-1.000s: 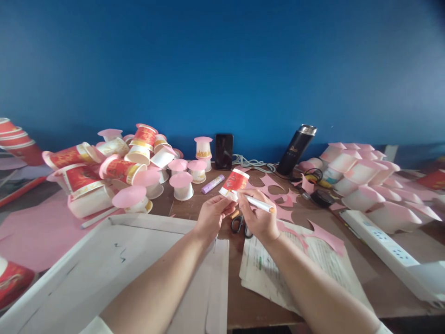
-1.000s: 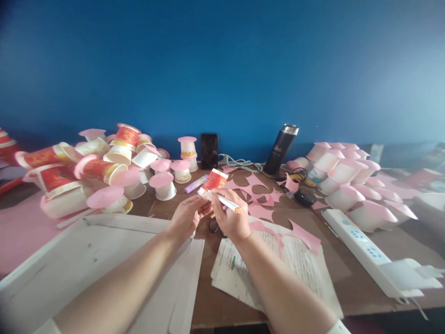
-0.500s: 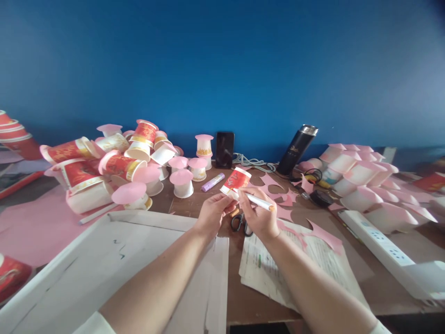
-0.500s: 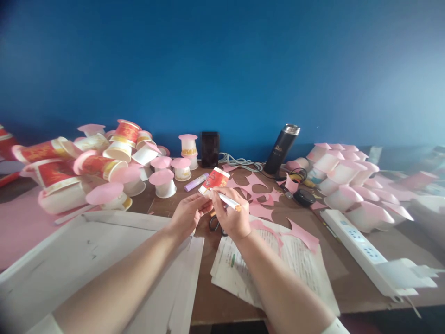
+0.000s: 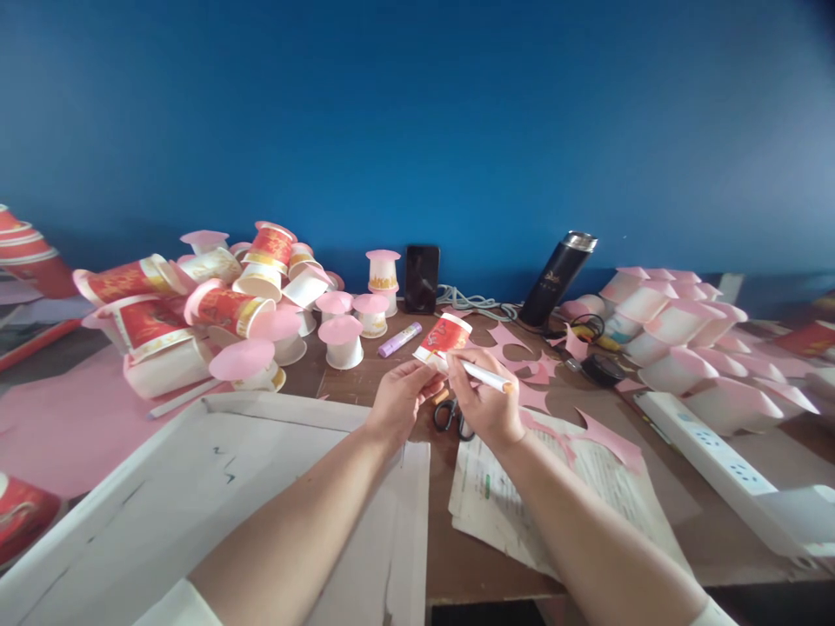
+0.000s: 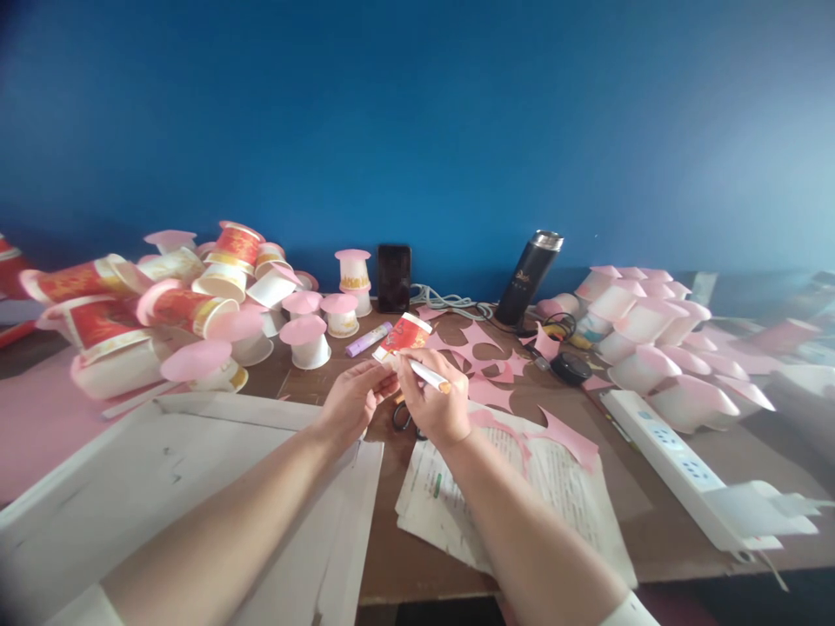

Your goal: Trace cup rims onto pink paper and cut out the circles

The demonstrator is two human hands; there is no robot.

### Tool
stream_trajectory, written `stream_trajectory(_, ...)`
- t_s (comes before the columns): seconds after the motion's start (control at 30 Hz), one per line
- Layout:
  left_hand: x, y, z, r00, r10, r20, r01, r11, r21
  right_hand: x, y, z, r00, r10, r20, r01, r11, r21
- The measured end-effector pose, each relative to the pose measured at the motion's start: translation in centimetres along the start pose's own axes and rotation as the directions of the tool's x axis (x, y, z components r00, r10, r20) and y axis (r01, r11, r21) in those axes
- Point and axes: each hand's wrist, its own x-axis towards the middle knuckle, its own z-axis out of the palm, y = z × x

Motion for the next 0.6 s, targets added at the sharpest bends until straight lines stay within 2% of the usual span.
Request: stream_trajectory(0.6, -0.03, 0.08, -0.04, 1.000, -0.017, -0.014, 0.016, 0.998, -0.054, 0.00, 0.00, -0.08, 1.000, -0.002, -0.012, 0.002, 1.000, -0.019)
